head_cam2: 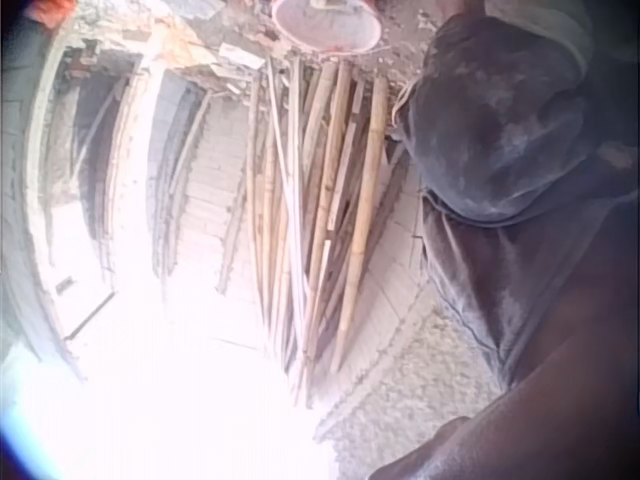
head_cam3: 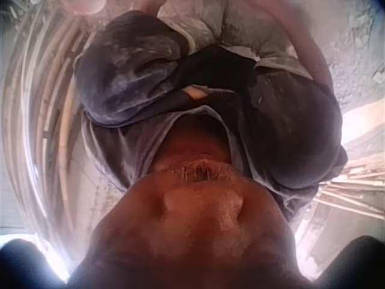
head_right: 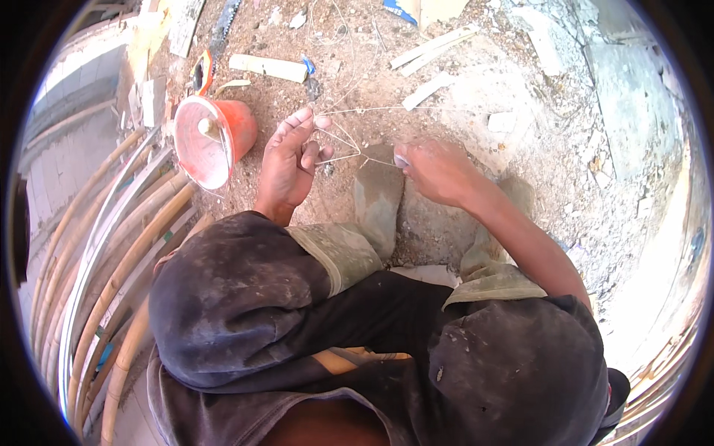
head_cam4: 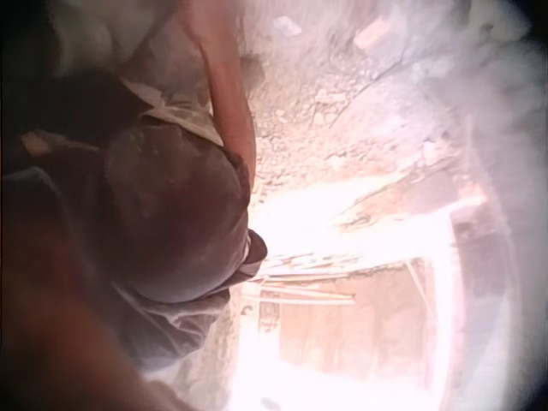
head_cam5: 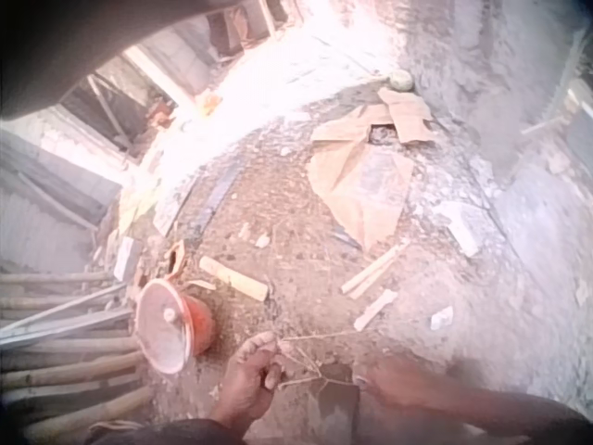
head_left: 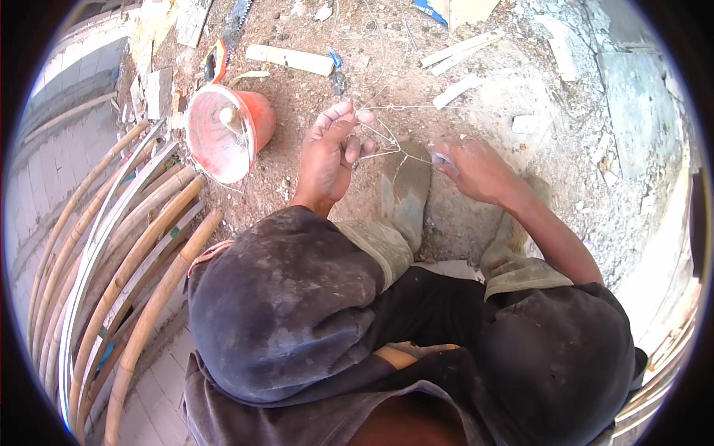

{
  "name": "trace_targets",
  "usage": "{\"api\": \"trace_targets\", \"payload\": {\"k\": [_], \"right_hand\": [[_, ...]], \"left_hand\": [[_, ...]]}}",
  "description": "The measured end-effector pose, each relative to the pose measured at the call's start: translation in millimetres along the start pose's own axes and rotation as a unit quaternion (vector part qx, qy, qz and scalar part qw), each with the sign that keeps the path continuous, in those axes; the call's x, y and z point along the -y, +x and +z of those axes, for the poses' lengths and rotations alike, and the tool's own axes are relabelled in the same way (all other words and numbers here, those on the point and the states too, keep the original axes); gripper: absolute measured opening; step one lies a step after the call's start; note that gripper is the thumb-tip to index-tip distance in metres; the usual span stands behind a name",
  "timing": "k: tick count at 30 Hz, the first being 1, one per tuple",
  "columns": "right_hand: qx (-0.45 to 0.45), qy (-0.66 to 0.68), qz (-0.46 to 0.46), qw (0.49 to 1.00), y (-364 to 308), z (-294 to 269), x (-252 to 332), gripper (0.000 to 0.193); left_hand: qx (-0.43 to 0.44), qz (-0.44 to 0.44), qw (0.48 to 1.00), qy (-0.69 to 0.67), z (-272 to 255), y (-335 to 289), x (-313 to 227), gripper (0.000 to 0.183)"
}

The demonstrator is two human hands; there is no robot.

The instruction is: The person holds a piece of white material and manipulates a thin string, pulling it through their fingers and wrapping it around the material while standing in a construction area. They then reach into a bucket containing screws and other items, briefly handling a small object.

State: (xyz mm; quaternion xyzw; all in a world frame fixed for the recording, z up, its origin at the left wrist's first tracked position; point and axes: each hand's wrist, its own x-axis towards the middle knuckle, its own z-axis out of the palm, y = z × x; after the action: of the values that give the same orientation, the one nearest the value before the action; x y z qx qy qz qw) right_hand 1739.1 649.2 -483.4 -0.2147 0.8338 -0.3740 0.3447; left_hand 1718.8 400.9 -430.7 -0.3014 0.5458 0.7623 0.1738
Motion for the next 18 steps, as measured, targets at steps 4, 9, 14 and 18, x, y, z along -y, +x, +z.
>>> {"api": "trace_targets", "payload": {"k": [4,9,14,18], "right_hand": [[0.017,-0.018,0.013,1.0,-6.0,4.5,-9.8,0.019],[0.011,-0.027,0.025,0.999,-14.2,-4.8,-15.9,0.018],[-0.068,-0.027,-0.039,0.997,-23.8,8.1,-35.0,0.019],[-0.056,0.031,-0.084,0.994,-25.8,6.7,-35.6,0.019]], "left_hand": [[0.028,-0.009,0.995,0.096,-2.6,5.0,5.2,0.029],[0.043,0.067,0.972,0.223,-14.9,16.6,19.8,0.027],[0.042,-0.024,0.974,0.223,-10.8,17.3,27.4,0.031],[0.056,-0.007,0.937,0.345,-26.9,22.9,28.8,0.033]]}}
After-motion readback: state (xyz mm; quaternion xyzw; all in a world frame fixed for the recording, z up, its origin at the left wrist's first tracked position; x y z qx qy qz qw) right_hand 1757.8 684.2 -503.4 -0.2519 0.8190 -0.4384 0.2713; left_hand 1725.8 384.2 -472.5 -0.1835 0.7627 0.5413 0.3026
